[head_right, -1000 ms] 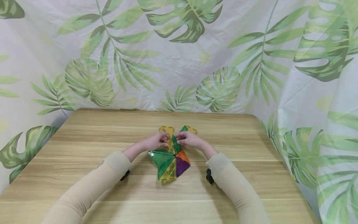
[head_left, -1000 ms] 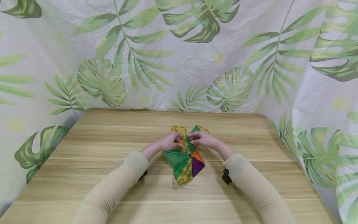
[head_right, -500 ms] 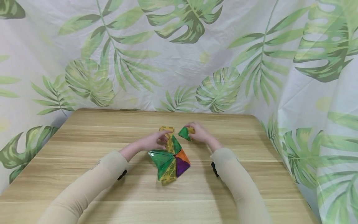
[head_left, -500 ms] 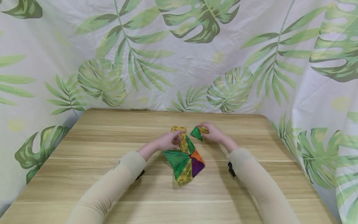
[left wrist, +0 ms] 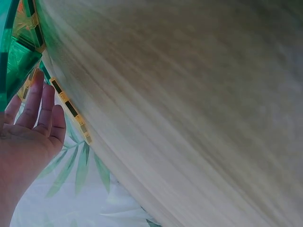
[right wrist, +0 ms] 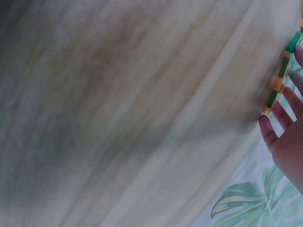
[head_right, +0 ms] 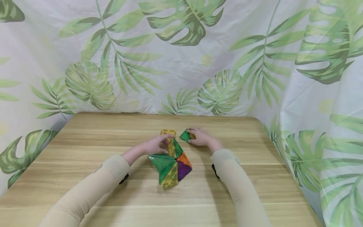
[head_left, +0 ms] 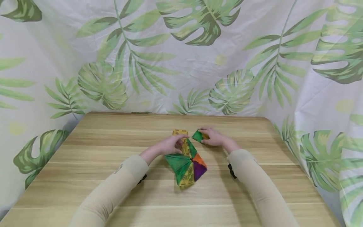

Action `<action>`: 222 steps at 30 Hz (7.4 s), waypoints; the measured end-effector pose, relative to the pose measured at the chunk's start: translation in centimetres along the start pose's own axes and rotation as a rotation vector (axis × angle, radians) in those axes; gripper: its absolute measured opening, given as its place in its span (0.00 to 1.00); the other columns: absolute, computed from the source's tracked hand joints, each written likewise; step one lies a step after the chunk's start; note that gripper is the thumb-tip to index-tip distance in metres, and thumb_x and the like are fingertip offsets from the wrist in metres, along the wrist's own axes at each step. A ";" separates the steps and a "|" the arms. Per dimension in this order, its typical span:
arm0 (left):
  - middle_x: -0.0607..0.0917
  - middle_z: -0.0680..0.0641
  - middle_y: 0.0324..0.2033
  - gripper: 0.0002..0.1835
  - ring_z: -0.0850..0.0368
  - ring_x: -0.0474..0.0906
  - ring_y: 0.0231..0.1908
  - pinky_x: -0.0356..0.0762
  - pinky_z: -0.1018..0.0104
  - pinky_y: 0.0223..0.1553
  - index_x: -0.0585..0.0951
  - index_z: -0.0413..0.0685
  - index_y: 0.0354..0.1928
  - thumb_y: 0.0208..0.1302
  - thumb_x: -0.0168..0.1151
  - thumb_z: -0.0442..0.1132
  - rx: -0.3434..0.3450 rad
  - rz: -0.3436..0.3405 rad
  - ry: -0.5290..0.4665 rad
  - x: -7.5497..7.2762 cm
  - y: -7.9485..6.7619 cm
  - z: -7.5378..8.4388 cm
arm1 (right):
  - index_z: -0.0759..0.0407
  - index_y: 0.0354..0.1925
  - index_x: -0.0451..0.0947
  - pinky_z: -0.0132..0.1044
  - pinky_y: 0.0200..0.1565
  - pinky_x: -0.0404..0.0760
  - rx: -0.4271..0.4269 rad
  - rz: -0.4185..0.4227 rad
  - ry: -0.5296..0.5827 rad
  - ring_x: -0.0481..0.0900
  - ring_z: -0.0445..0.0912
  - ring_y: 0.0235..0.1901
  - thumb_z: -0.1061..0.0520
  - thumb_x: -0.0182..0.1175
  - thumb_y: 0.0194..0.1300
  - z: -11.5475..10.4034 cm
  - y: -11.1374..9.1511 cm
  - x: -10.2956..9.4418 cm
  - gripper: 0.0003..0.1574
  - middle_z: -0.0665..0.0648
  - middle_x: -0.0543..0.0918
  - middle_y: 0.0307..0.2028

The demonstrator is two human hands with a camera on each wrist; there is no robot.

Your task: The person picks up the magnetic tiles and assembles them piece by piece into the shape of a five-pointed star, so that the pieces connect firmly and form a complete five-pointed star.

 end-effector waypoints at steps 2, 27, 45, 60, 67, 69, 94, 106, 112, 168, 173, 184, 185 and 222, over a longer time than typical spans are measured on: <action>0.77 0.44 0.46 0.40 0.51 0.74 0.49 0.74 0.55 0.53 0.61 0.47 0.69 0.55 0.68 0.31 -0.004 0.009 0.003 -0.1 -0.2 0.0 | 0.61 0.69 0.59 0.59 0.67 0.51 0.029 0.000 -0.011 0.53 0.65 0.68 0.48 0.56 0.67 0.1 -0.1 0.0 0.38 0.65 0.59 0.69; 0.81 0.51 0.31 0.32 0.55 0.79 0.38 0.77 0.57 0.49 0.67 0.41 0.61 0.55 0.69 0.36 -0.061 0.141 0.110 -1.7 -3.5 -1.2 | 0.66 0.64 0.64 0.57 0.58 0.67 0.268 0.129 0.220 0.66 0.64 0.57 0.45 0.70 0.53 3.6 -4.5 -0.8 0.47 0.75 0.63 0.59; 0.79 0.55 0.28 0.30 0.61 0.73 0.30 0.71 0.64 0.37 0.73 0.49 0.47 0.46 0.74 0.53 -0.125 0.227 0.327 -1.9 -5.1 -0.7 | 0.67 0.56 0.66 0.33 0.34 0.73 0.335 0.299 0.542 0.71 0.50 0.37 0.62 0.69 0.54 5.6 -6.5 -2.5 0.34 0.63 0.72 0.40; 0.79 0.46 0.55 0.27 0.46 0.73 0.56 0.65 0.45 0.59 0.77 0.50 0.52 0.51 0.70 0.53 0.000 0.200 0.380 -1.3 -5.6 0.9 | 0.76 0.56 0.68 0.25 0.38 0.78 0.399 0.386 0.993 0.79 0.36 0.33 0.64 0.59 0.64 5.1 -7.3 -2.7 0.25 0.52 0.80 0.38; 0.82 0.49 0.48 0.26 0.50 0.75 0.50 0.68 0.51 0.56 0.78 0.50 0.47 0.48 0.72 0.54 -0.032 0.210 0.363 -1.4 -5.7 0.9 | 0.73 0.57 0.67 0.24 0.36 0.76 0.410 0.422 1.065 0.77 0.35 0.33 0.63 0.60 0.62 3.8 -7.1 -3.4 0.27 0.48 0.77 0.37; 0.83 0.51 0.43 0.26 0.53 0.74 0.45 0.70 0.54 0.52 0.78 0.50 0.44 0.46 0.73 0.55 -0.030 0.214 0.358 -1.4 -5.8 0.9 | 0.72 0.57 0.67 0.24 0.33 0.74 0.402 0.424 1.068 0.76 0.35 0.33 0.62 0.60 0.63 3.4 -7.0 -3.5 0.27 0.48 0.77 0.37; 0.83 0.44 0.43 0.19 0.50 0.79 0.46 0.75 0.56 0.51 0.77 0.38 0.54 0.65 0.60 0.41 0.042 0.272 0.090 -4.9 0.2 4.2 | 0.65 0.46 0.74 0.31 0.32 0.79 0.296 0.327 1.151 0.80 0.42 0.35 0.62 0.63 0.61 -3.0 -3.3 -3.7 0.14 0.49 0.82 0.32; 0.85 0.44 0.34 0.08 0.55 0.81 0.36 0.78 0.66 0.40 0.80 0.37 0.43 0.63 0.60 0.33 0.010 0.248 0.047 -4.4 0.8 3.8 | 0.70 0.52 0.75 0.36 0.39 0.81 0.103 0.282 0.827 0.81 0.45 0.38 0.65 0.59 0.64 -3.8 -2.8 -3.9 0.18 0.69 0.82 0.44; 0.84 0.41 0.36 0.09 0.52 0.81 0.38 0.79 0.65 0.40 0.80 0.34 0.43 0.64 0.59 0.32 -0.027 0.207 -0.014 -3.7 0.8 2.6 | 0.70 0.55 0.72 0.33 0.38 0.79 0.144 0.193 0.879 0.80 0.40 0.35 0.64 0.55 0.67 -3.5 -1.9 -2.2 0.19 0.63 0.83 0.41; 0.83 0.52 0.42 0.18 0.56 0.78 0.44 0.75 0.58 0.50 0.82 0.49 0.42 0.52 0.71 0.50 0.193 0.080 0.281 -0.9 -5.1 1.3 | 0.63 0.68 0.60 0.51 0.70 0.49 -0.242 -0.059 0.080 0.51 0.57 0.71 0.73 0.36 0.67 -5.4 1.3 2.0 0.33 0.63 0.57 0.70; 0.83 0.54 0.40 0.18 0.58 0.78 0.43 0.74 0.58 0.50 0.82 0.50 0.40 0.51 0.71 0.52 0.196 0.129 0.333 -0.9 -5.5 1.4 | 0.66 0.67 0.61 0.52 0.69 0.50 -0.211 -0.044 0.117 0.52 0.59 0.70 0.76 0.36 0.64 -4.6 0.6 1.7 0.34 0.65 0.59 0.69; 0.80 0.58 0.34 0.16 0.60 0.73 0.41 0.70 0.54 0.50 0.81 0.55 0.34 0.48 0.72 0.54 0.112 0.206 0.382 -1.2 -6.7 1.6 | 0.68 0.60 0.70 0.55 0.66 0.59 -0.140 0.060 0.145 0.60 0.61 0.65 0.78 0.43 0.60 -1.5 -2.5 0.4 0.30 0.68 0.67 0.62; 0.80 0.58 0.33 0.16 0.60 0.73 0.40 0.70 0.55 0.50 0.81 0.55 0.33 0.48 0.72 0.55 0.112 0.215 0.389 -1.2 -6.7 1.6 | 0.68 0.60 0.71 0.54 0.65 0.60 -0.137 0.065 0.148 0.61 0.61 0.65 0.78 0.44 0.60 -1.2 -2.8 0.3 0.30 0.68 0.68 0.62; 0.83 0.50 0.41 0.13 0.49 0.72 0.50 0.64 0.48 0.58 0.82 0.48 0.40 0.52 0.71 0.40 0.096 0.281 0.375 -4.0 -3.1 0.0 | 0.64 0.62 0.68 0.57 0.66 0.55 0.034 0.074 0.127 0.55 0.64 0.67 0.49 0.63 0.62 0.9 -4.7 0.2 0.35 0.68 0.62 0.66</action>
Point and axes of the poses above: each hand's wrist, its own y-axis towards the middle knuckle, its own x-axis out of the palm, z = x × y, the point moved 9 cm from there along y, towards the middle knuckle
